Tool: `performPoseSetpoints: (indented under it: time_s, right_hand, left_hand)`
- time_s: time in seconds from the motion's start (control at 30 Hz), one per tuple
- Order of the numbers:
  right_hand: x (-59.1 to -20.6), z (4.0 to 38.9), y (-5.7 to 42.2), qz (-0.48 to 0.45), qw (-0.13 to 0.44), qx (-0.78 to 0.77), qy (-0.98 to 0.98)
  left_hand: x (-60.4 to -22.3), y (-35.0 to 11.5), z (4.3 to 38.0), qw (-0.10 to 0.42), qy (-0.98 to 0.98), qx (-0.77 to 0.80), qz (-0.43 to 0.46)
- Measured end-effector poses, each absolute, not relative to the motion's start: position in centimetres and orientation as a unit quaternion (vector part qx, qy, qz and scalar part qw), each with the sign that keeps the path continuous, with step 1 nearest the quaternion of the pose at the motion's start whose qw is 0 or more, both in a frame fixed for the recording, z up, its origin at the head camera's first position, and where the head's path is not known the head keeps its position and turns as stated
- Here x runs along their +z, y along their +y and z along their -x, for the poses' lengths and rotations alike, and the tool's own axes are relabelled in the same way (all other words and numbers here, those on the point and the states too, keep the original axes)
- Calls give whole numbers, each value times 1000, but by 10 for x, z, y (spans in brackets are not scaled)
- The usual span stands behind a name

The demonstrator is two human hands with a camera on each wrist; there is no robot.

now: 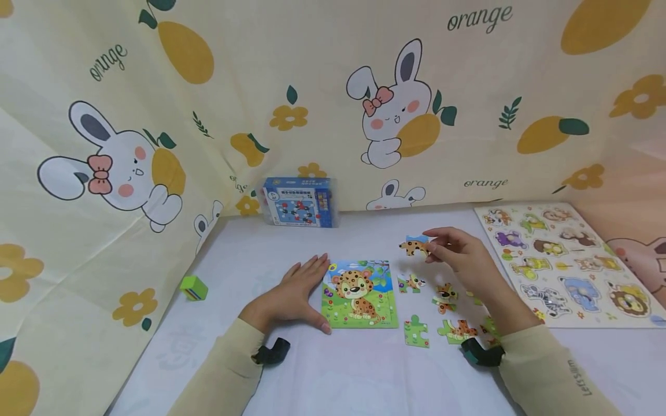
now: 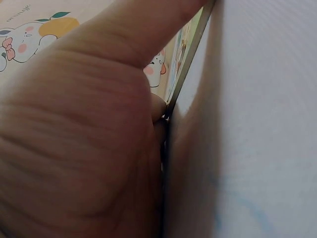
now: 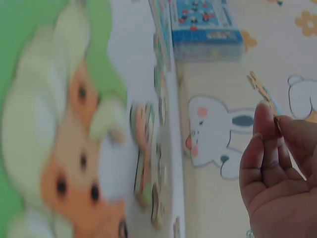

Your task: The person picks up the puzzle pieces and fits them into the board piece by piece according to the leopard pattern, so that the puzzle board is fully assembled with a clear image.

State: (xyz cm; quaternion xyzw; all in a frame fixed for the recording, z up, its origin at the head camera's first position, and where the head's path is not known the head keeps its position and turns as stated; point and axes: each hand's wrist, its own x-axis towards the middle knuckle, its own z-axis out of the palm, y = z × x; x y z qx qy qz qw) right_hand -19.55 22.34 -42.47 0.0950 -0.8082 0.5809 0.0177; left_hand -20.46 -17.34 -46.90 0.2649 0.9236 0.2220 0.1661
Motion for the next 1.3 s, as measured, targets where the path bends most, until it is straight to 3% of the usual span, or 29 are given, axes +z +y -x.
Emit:
performPoseSetpoints:
  time_s: [0.57,1.0,1.3]
  right_hand:
    - [-430,186,167,-105,-43,578,-808]
    - [-438,205,126,-115,-74,559,-818]
    - [-444,214,109,-76,-138,538,-828]
  left_hand:
    - [-470,-176,204,163,920,216,-284]
    - [-470,-176,206,161,917,223,-288]
    - [-468,-175,206,168,918,225,-281]
